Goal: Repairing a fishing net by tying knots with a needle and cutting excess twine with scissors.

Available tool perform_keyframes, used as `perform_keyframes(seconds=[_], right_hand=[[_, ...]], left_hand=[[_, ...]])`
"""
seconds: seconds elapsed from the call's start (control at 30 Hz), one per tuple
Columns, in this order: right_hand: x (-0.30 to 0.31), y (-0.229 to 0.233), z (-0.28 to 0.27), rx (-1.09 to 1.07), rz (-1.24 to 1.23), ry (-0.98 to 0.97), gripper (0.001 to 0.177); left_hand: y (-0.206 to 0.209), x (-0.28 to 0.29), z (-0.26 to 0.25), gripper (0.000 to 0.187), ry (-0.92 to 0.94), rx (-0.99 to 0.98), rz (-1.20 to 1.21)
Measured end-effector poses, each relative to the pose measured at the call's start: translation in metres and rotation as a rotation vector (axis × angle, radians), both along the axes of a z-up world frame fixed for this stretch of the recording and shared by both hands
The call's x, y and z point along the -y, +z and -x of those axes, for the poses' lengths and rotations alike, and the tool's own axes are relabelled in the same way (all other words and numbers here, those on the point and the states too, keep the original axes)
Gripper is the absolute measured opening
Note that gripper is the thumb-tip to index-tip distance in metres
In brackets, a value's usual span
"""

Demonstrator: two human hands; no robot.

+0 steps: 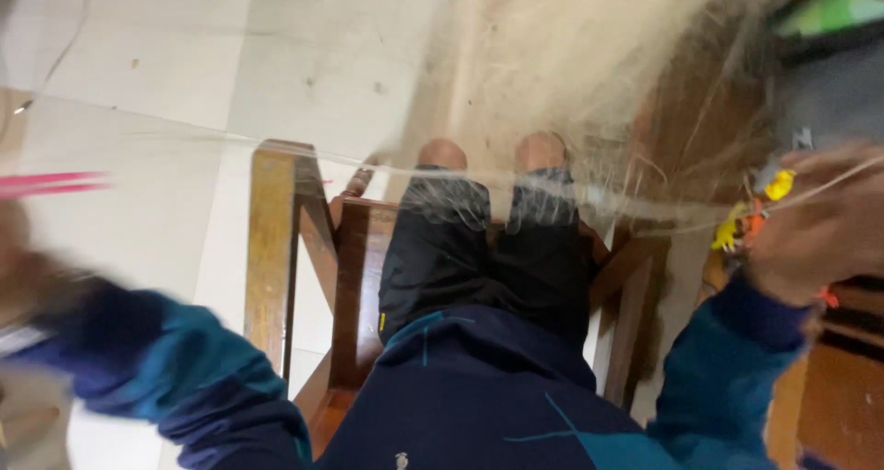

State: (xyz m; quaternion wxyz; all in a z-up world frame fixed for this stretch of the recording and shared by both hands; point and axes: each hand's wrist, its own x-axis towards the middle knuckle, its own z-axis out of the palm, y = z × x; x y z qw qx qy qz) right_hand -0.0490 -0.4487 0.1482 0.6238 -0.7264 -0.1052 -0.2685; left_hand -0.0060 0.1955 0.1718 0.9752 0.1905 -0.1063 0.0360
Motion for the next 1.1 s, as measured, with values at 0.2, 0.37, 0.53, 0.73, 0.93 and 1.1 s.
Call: perform_keyframes(seconds=[0.2, 0.37, 0.53, 0.73, 0.93, 1.1], right_hand=[[-0.125, -0.012, 0.003, -0.058, 0.418, -0.022, 0.007], [-0.074, -0.121, 0.008, -0.402, 1.024, 0.019, 0.02], [-0.083, -0.088, 0.051, -0.676, 1.053, 0.035, 0.044], [-0.178, 0.007, 0.068, -0.215, 0.976, 0.048, 0.029], [-0.259, -0.072, 0.045, -0.243, 0.816, 0.483, 0.029], [-0.261, -0.069, 0.04, -0.413, 0.633, 0.586, 0.027]], left_hand=[[0.08, 0.08, 0.009, 0.009, 0.478, -0.066, -0.515], [0.068, 0.121, 0.053, 0.009, 0.373, -0.218, -0.547], [-0.04, 0.189, 0.089, 0.008, 0.172, -0.435, -0.376], [-0.109, 0.251, 0.122, 0.008, -0.108, -0.629, -0.134], [-0.126, 0.229, 0.117, 0.01, -0.142, -0.659, -0.034], [-0.135, 0.207, 0.113, 0.008, -0.239, -0.644, 0.028]])
